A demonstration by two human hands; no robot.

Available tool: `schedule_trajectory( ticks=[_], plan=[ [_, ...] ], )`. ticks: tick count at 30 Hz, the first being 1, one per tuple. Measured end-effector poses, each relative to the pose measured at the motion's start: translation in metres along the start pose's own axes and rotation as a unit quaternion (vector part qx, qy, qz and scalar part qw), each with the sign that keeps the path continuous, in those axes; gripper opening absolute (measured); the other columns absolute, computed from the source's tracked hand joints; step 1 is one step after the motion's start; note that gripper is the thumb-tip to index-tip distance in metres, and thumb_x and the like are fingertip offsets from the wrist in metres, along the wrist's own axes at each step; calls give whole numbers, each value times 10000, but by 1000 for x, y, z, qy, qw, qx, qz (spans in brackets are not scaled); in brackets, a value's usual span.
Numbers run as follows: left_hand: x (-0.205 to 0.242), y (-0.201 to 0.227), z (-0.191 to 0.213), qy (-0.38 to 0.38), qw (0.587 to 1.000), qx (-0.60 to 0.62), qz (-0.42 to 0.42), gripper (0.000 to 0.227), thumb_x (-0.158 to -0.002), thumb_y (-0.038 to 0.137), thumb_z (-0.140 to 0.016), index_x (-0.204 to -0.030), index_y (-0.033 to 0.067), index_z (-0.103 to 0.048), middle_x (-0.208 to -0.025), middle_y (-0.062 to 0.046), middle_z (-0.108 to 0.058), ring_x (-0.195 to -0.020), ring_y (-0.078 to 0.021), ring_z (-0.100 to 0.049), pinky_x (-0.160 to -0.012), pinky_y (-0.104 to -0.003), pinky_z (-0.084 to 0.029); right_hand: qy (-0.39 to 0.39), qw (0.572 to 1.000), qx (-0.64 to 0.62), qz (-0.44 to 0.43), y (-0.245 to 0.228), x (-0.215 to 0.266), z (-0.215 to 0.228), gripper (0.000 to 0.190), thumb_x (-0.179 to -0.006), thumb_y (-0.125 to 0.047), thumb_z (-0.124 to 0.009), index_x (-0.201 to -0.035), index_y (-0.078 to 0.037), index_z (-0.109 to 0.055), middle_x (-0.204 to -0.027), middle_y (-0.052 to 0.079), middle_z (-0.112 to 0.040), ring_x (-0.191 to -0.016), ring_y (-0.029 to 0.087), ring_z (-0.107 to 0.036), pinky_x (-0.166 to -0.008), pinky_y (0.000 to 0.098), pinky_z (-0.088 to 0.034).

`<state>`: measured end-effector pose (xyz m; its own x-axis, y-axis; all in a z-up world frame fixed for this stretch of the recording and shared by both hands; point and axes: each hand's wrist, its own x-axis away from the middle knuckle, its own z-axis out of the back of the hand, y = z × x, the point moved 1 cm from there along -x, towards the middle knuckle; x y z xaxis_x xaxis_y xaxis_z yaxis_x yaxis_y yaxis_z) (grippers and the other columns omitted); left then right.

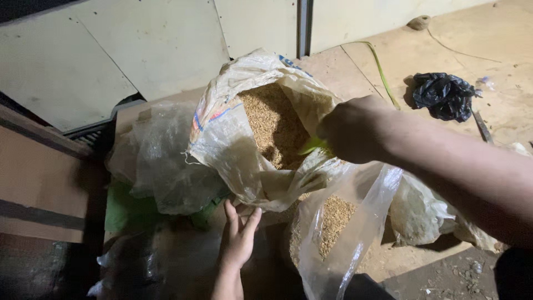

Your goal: The person scoops grains from a large sack using a green scoop and pours them into a clear plastic bag. The person repeatedly fills the scoop and transfers the grains, gradually filling the bag.

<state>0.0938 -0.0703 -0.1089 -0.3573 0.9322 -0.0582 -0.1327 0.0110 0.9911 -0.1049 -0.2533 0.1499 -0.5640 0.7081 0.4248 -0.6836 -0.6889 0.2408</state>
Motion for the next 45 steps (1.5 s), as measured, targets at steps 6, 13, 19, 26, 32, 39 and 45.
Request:
schedule_trajectory(
  ticks=[6,13,19,26,32,39,45],
  plan=[
    [-13,-10,-7,28,967,230,109,955,-858,541,-545,-1597,297,9,-1606,-128,-272,-1403,-349,-442,-1024,-661,-512,4,999,-6,38,-17,-48,-34,375,-1013,-146,-470,-1339,-272,-607,-1055,75,-739,-913,238,-744,-725,412,-629],
    [-21,-27,-17,72,949,296,76,954,-849,458,-590,-1581,360,13,-1616,-125,-249,-1391,-374,-439,-990,-711,-485,-81,986,94,109,-11,-67,-48,736,-978,-120,-540,-1577,-471,-293,-1255,23,-636,-895,210,-748,-662,379,-678],
    [-27,-53,-23,55,943,310,106,958,-880,401,-639,-1620,326,-35,-1564,-151,-333,-1380,-381,-386,-1089,-625,-435,-62,996,53,23,-2,-45,-37,352,-927,-159,-582,-1233,-234,-739,-1117,61,-767,-1023,226,-729,-834,398,-593],
    [-44,-75,-34,101,925,327,163,772,-869,391,-663,-1534,115,-383,-1535,-68,-462,-1461,-231,-381,-1144,-498,-331,-28,987,79,134,-18,-93,-69,373,-931,-224,-582,-1269,-70,-623,-1159,119,-676,-1043,292,-711,-828,438,-594],
    [-40,-79,-36,128,921,354,103,619,-872,295,-775,-1357,-16,-550,-1278,-136,-615,-1215,-271,-555,-1033,-494,-430,0,993,-68,100,-4,-117,-107,466,-914,-296,-627,-1282,-20,-552,-1018,232,-734,-1019,384,-702,-856,473,-553],
    [-44,-72,-34,139,940,302,83,604,-837,257,-694,-1386,63,-537,-1297,-74,-632,-1241,-222,-559,-1080,-444,-408,45,985,-96,136,4,-104,-126,400,-873,-362,-649,-1167,-92,-629,-1054,181,-743,-1031,382,-709,-880,482,-553],
    [-48,-89,-32,127,925,333,135,669,-826,102,-604,-1480,106,-463,-1278,-113,-562,-1111,-253,-556,-943,-476,-477,-66,990,-116,45,-29,-74,-76,741,-780,-578,-777,-1330,-141,-540,-1141,160,-700,-1113,357,-675,-916,503,-547]
  ],
)
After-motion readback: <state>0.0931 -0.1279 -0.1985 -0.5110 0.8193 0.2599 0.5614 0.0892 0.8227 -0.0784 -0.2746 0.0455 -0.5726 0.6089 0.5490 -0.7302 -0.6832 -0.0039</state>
